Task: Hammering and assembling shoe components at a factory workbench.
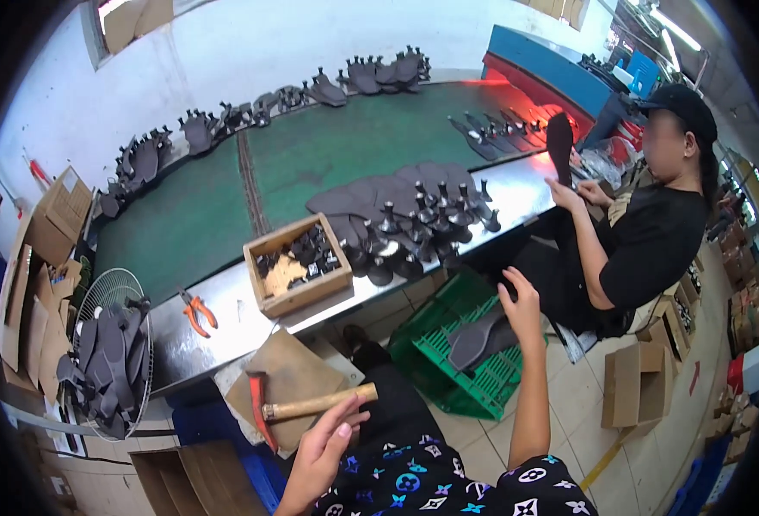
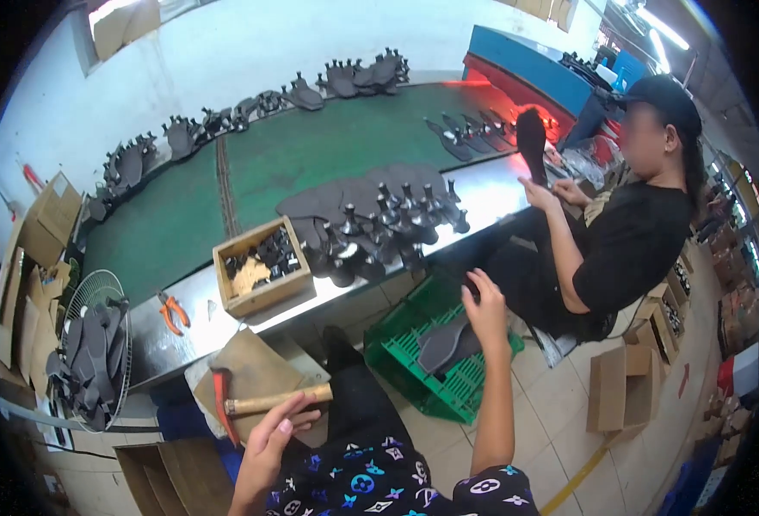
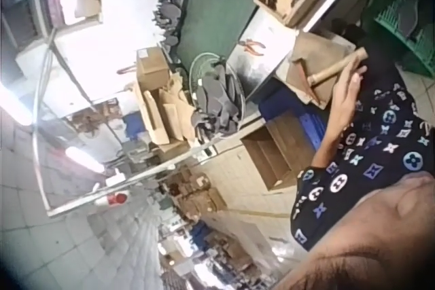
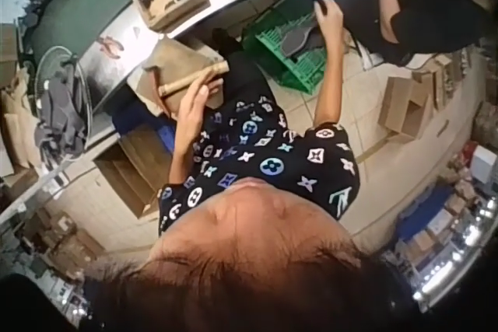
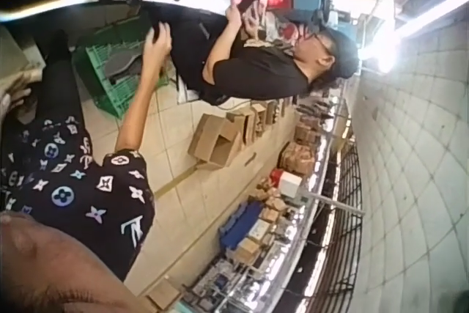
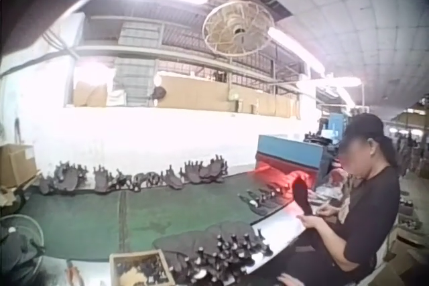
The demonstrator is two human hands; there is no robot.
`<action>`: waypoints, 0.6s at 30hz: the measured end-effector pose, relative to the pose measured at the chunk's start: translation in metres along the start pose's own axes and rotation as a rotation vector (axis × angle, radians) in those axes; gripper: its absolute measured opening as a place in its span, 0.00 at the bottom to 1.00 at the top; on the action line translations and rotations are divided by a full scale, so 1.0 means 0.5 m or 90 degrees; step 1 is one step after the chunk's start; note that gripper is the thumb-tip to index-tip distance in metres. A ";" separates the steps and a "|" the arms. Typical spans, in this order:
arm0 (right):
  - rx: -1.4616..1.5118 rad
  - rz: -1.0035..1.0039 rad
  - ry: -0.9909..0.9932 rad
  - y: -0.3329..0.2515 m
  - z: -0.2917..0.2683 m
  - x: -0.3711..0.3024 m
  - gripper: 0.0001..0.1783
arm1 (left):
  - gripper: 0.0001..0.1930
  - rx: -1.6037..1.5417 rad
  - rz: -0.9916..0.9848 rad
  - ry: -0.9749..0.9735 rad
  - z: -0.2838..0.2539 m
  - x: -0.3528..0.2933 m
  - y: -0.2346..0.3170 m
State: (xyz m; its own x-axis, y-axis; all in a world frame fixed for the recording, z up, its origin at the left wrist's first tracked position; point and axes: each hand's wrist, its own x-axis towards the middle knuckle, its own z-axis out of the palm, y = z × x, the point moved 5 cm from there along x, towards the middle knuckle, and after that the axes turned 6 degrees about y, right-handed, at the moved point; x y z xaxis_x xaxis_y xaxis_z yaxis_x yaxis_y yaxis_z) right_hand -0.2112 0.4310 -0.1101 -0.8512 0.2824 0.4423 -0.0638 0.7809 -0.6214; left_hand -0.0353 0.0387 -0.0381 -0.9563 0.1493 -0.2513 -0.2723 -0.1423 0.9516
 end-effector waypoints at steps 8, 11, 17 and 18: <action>-0.200 -0.296 -0.099 -0.299 0.241 0.329 0.18 | 0.21 0.112 0.053 -0.022 0.005 0.018 0.051; -0.146 -0.236 -0.174 -0.370 0.252 0.369 0.18 | 0.19 0.210 0.101 0.025 -0.007 0.000 0.098; 0.724 0.196 -0.486 -0.653 0.167 0.127 0.13 | 0.27 0.636 0.484 0.459 -0.055 0.025 0.210; 0.765 0.230 -0.522 -0.705 0.143 0.043 0.13 | 0.30 0.621 0.510 0.466 -0.063 0.035 0.213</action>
State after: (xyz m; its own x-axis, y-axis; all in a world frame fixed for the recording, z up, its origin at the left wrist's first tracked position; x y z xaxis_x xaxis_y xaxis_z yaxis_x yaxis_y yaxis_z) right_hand -0.2443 0.1219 0.0725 -0.9361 -0.3450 -0.0693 0.1758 -0.2878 -0.9414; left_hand -0.0844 -0.0048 0.0535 -0.7343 -0.2135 0.6443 0.2418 0.8047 0.5423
